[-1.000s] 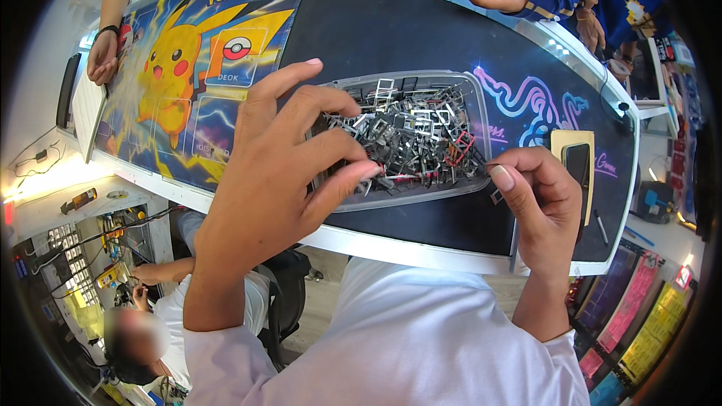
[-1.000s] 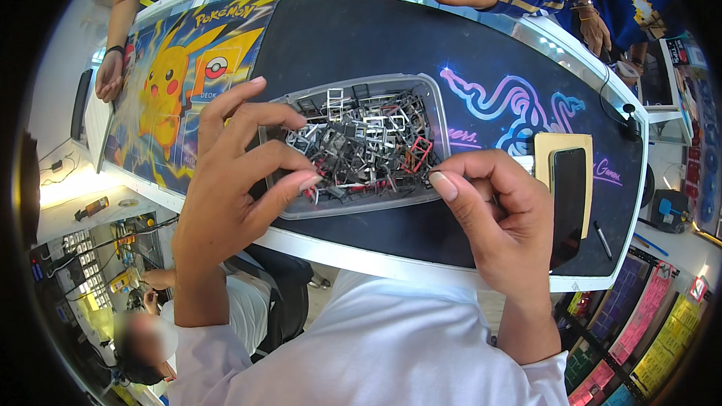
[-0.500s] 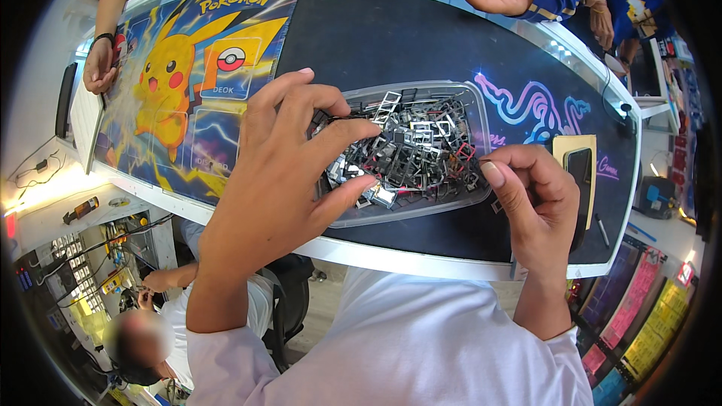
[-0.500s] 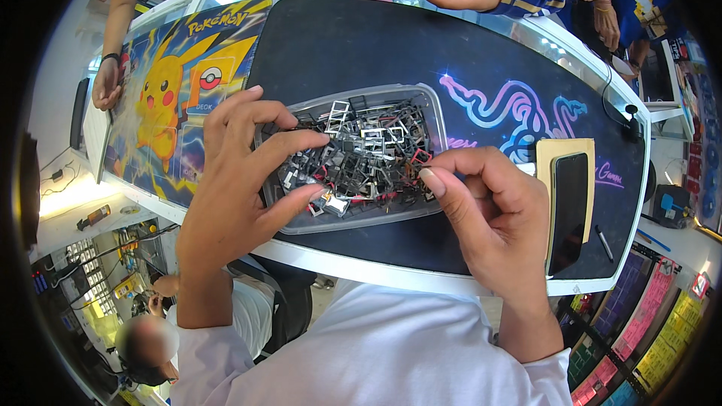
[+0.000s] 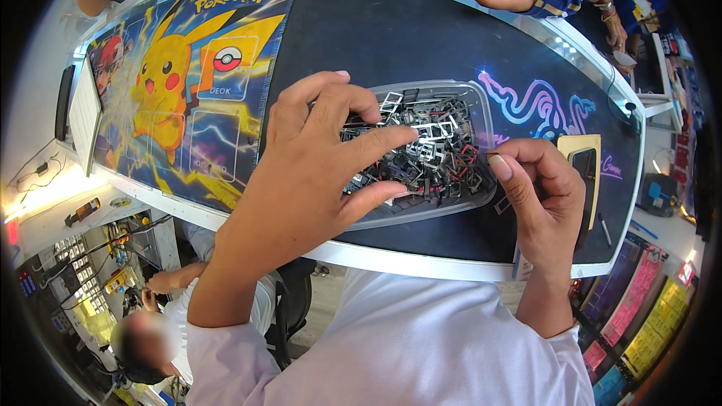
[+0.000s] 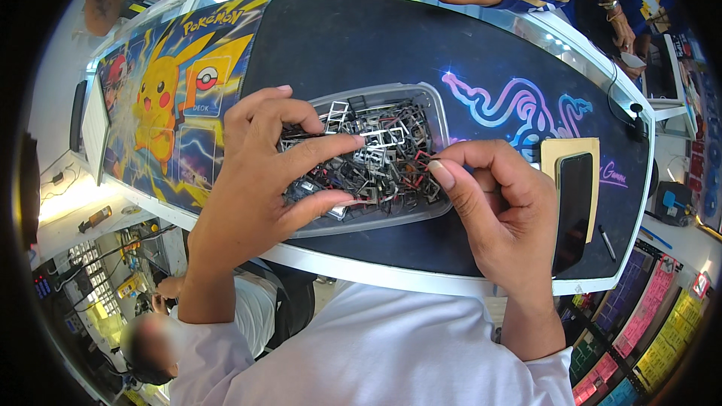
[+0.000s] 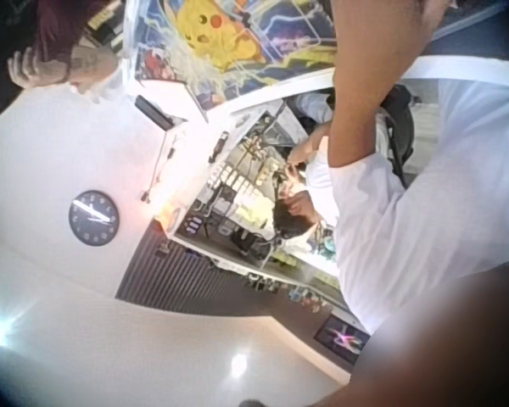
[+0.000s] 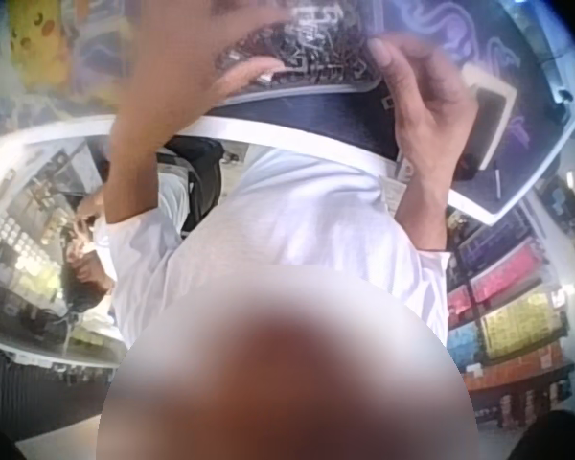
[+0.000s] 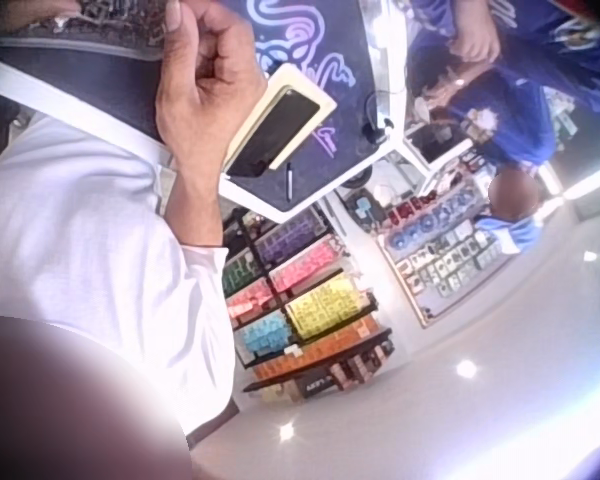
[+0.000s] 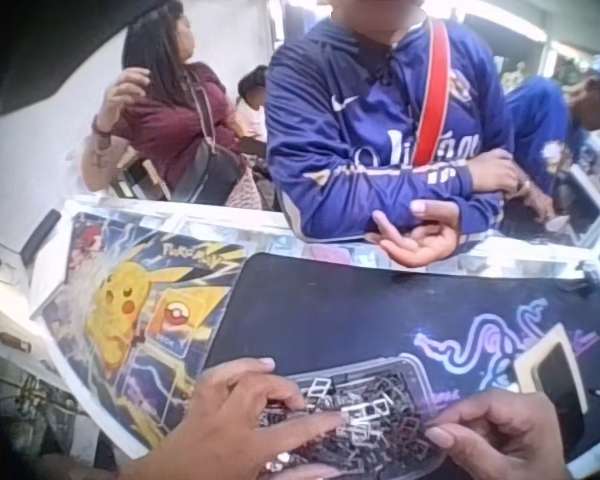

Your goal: The person handles a smartphone and small electronic components at a service counter. They repeatedly pick up and inspect a SIM tray and other small parts from a container, then place them back. The person also briefly handles a SIM ejector tool and interacts with a coworker.

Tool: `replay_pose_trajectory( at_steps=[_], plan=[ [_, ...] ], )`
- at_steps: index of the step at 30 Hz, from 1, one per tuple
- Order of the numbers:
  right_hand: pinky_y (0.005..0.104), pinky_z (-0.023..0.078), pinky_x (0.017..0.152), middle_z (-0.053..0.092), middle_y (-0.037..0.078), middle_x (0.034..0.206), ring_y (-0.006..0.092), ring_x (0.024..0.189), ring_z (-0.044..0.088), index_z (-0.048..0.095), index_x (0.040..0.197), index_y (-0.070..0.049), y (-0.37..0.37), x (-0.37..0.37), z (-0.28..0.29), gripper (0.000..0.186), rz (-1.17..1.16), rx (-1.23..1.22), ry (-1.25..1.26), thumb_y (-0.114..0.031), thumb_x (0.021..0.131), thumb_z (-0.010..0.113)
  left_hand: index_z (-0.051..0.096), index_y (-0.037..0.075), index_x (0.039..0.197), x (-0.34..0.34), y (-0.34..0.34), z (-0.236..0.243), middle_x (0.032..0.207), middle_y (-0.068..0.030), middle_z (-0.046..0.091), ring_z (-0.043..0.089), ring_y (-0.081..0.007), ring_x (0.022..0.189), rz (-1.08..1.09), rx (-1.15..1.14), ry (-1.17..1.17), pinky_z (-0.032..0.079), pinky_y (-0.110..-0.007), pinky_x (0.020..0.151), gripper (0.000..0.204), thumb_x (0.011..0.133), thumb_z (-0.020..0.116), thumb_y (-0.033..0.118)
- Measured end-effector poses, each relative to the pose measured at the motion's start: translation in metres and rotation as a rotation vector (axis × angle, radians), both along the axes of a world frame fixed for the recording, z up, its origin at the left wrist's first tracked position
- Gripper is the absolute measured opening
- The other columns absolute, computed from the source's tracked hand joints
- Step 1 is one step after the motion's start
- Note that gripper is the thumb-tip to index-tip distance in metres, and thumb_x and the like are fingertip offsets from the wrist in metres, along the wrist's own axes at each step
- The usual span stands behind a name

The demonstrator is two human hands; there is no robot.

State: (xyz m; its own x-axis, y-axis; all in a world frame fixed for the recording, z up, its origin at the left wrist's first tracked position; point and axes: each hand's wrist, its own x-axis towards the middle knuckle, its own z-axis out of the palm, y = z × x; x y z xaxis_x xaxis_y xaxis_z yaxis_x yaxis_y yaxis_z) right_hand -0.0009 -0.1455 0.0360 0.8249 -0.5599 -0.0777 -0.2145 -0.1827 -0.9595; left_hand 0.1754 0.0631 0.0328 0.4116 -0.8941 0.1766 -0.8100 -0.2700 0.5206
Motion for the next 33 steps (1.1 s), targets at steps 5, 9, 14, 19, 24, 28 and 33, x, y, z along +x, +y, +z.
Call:
replay_pose_trajectory(
  at_steps=[5, 9, 14, 19, 24, 28, 33],
  plan=[
    [0.0173, 0.023, 0.055, 0.052, -0.012, 0.069, -0.0038, 0.061, 0.036, 0.074, 0.105, 0.001, -0.002, -0.001, -0.001, 0.008, -0.011, 0.003, -0.007, -0.005, 0.101, 0.077, 0.078, 0.017, 0.114, -0.002, 0.001, 0.004, 0.122, -0.0052, 0.059, 0.044, -0.0387, 0.136, 0.053, -0.007, 0.097, 0.035, -0.052, 0.116, 0.047, 0.072, 0.095, 0.031],
    [0.0174, 0.023, 0.054, 0.051, -0.012, 0.069, -0.0037, 0.061, 0.037, 0.074, 0.106, 0.001, -0.002, -0.002, -0.001, 0.007, -0.039, 0.068, -0.016, -0.003, 0.101, 0.076, 0.077, 0.017, 0.112, 0.006, 0.008, 0.006, 0.12, -0.0055, 0.058, 0.045, -0.0374, 0.134, 0.091, -0.003, 0.043, 0.034, -0.051, 0.118, 0.047, 0.072, 0.095, 0.034],
    [0.0176, 0.023, 0.055, 0.051, -0.012, 0.069, -0.0036, 0.061, 0.037, 0.074, 0.106, 0.001, -0.003, -0.002, 0.001, 0.006, -0.032, 0.064, 0.0, -0.003, 0.101, 0.076, 0.077, 0.017, 0.12, 0.009, 0.008, 0.0, 0.118, -0.0058, 0.055, 0.043, -0.0365, 0.133, 0.188, 0.02, -0.119, 0.033, -0.052, 0.118, 0.054, 0.072, 0.096, 0.035],
    [0.0177, 0.023, 0.056, 0.052, -0.012, 0.069, -0.0035, 0.062, 0.036, 0.074, 0.103, 0.0, -0.001, 0.001, 0.0, 0.006, -0.013, -0.001, 0.025, -0.004, 0.101, 0.077, 0.077, 0.019, 0.125, 0.001, 0.007, 0.001, 0.121, -0.0061, 0.053, 0.041, -0.038, 0.135, 0.202, 0.059, -0.047, 0.034, -0.053, 0.117, 0.062, 0.069, 0.097, 0.034],
    [0.0177, 0.022, 0.056, 0.052, -0.012, 0.07, -0.0035, 0.063, 0.035, 0.074, 0.103, 0.0, 0.0, 0.002, 0.0, 0.006, -0.011, -0.008, 0.03, -0.005, 0.101, 0.078, 0.077, 0.021, 0.126, 0.001, 0.006, 0.003, 0.12, -0.0061, 0.052, 0.041, -0.039, 0.136, 0.202, 0.076, -0.037, 0.034, -0.053, 0.116, 0.065, 0.066, 0.098, 0.037],
    [0.0177, 0.023, 0.056, 0.052, -0.012, 0.07, -0.0035, 0.063, 0.035, 0.074, 0.103, 0.0, 0.0, 0.003, -0.001, 0.007, -0.013, 0.016, 0.029, -0.005, 0.101, 0.078, 0.078, 0.022, 0.122, 0.003, 0.007, 0.002, 0.119, -0.006, 0.052, 0.041, -0.039, 0.136, 0.182, 0.083, -0.033, 0.034, -0.053, 0.116, 0.062, 0.065, 0.098, 0.037],
    [0.0174, 0.023, 0.057, 0.051, -0.012, 0.07, -0.0034, 0.063, 0.035, 0.074, 0.104, 0.001, -0.001, 0.003, -0.002, 0.007, -0.007, -0.003, 0.029, -0.005, 0.101, 0.078, 0.079, 0.023, 0.12, 0.006, 0.007, -0.001, 0.118, -0.0055, 0.052, 0.041, -0.0386, 0.137, 0.154, 0.064, -0.017, 0.032, -0.054, 0.117, 0.06, 0.065, 0.098, 0.037]
  ],
)
